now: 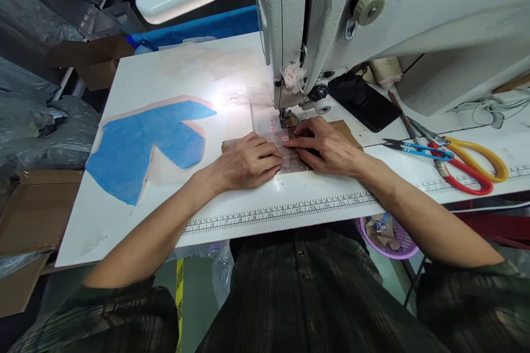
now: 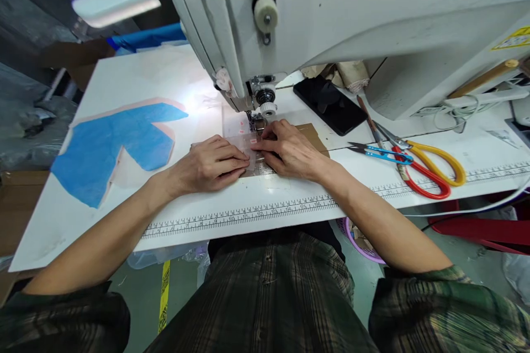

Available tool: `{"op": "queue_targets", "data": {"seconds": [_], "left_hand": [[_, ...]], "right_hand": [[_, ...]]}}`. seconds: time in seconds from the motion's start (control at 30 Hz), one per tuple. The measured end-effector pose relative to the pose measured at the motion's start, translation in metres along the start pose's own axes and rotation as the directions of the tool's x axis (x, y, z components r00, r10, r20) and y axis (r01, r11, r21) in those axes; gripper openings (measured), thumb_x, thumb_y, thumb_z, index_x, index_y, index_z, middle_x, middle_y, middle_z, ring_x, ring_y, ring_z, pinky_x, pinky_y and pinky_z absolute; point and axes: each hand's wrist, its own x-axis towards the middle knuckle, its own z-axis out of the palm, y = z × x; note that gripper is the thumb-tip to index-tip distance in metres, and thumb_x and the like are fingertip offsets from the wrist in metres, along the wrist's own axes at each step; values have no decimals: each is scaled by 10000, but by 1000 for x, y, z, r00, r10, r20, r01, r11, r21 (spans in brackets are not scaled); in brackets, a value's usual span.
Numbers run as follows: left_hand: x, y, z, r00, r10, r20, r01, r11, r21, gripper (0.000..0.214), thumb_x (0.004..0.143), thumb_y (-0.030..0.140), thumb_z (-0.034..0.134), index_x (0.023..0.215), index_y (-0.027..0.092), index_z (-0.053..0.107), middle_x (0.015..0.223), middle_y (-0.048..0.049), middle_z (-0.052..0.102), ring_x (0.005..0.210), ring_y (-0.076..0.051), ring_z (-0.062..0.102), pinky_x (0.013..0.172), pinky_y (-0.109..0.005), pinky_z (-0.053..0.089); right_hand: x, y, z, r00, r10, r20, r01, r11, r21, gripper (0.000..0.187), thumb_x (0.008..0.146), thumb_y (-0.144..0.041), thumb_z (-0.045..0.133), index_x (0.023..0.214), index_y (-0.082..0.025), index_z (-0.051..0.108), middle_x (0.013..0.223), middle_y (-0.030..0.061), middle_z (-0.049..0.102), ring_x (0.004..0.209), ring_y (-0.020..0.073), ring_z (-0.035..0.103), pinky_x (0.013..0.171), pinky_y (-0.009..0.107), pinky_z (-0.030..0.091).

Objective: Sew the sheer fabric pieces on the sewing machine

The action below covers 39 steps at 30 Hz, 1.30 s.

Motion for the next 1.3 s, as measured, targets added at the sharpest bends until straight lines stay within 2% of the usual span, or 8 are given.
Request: {"op": "queue_targets", "data": {"seconds": [0.13, 0.33, 0.5, 0.73, 0.97, 1.13, 1.3], "left_hand": [[9, -5, -9, 997, 55, 57, -53, 998, -47, 193, 926, 289, 569, 912, 176, 725, 937, -54, 760, 804, -196, 663, 859, -427, 477], [8, -14, -5, 999, 29, 18, -26, 982, -187, 196, 893, 307, 579, 948, 179, 717, 951, -58, 750, 866, -194, 676, 867, -376, 496], [3, -11, -4, 998, -6, 56, 12, 994, -111, 239, 886, 316, 588, 1006, 151, 714, 1079, -92, 734, 904, -218, 660, 849, -378, 497], [2, -9, -6, 994, -36, 107, 38, 999, -17, 330, 900, 351, 587, 1095, 110, 698, 1148, -135, 701, 914, -239, 641, 839, -386, 484], [1, -11, -2, 991, -59, 119, 51, 996, 76, 407, 909, 378, 553, 1170, 90, 674, 1159, -153, 699, 918, -268, 636, 828, -415, 461], [0, -15, 0, 988, -88, 124, 81, 995, 64, 450, 926, 395, 533, 1231, 85, 647, 1221, -172, 684, 989, -291, 639, 864, -436, 456], [0, -20, 2, 988, -97, 118, 93, 995, 35, 490, 918, 419, 553, 1273, 89, 620, 1312, -186, 647, 1044, -308, 629, 887, -455, 453]], "right_hand": [[0, -1, -2, 1000, 0, 15, 0, 1000, -15, 331, 934, -202, 537, 1184, -225, 752, 1122, 133, 631, 1062, 278, 557, 957, 494, 516], [1, -4, -3, 1000, 18, 15, -18, 999, -37, 318, 940, -203, 537, 1175, -219, 750, 1114, 140, 615, 1046, 282, 557, 930, 487, 526], [3, -5, -1, 998, 59, 2, -59, 994, -91, 325, 945, -221, 546, 1209, -191, 732, 1092, 152, 601, 1035, 291, 564, 910, 474, 533], [5, -6, 1, 996, 92, 9, -90, 987, -134, 372, 977, -266, 509, 1287, -165, 688, 1100, 171, 586, 1031, 299, 570, 888, 479, 546], [4, -9, -2, 993, 117, 21, -115, 989, -98, 383, 990, -279, 491, 1329, -233, 662, 1102, 146, 591, 1052, 293, 573, 908, 500, 554], [2, -10, -5, 997, 75, 35, -74, 997, -35, 371, 972, -242, 518, 1304, -260, 683, 1149, 146, 590, 1091, 295, 571, 960, 527, 537], [1, -10, -4, 996, 88, 31, -86, 995, -54, 351, 977, -255, 519, 1273, -211, 705, 1145, 166, 578, 1084, 299, 566, 953, 528, 542]]}}
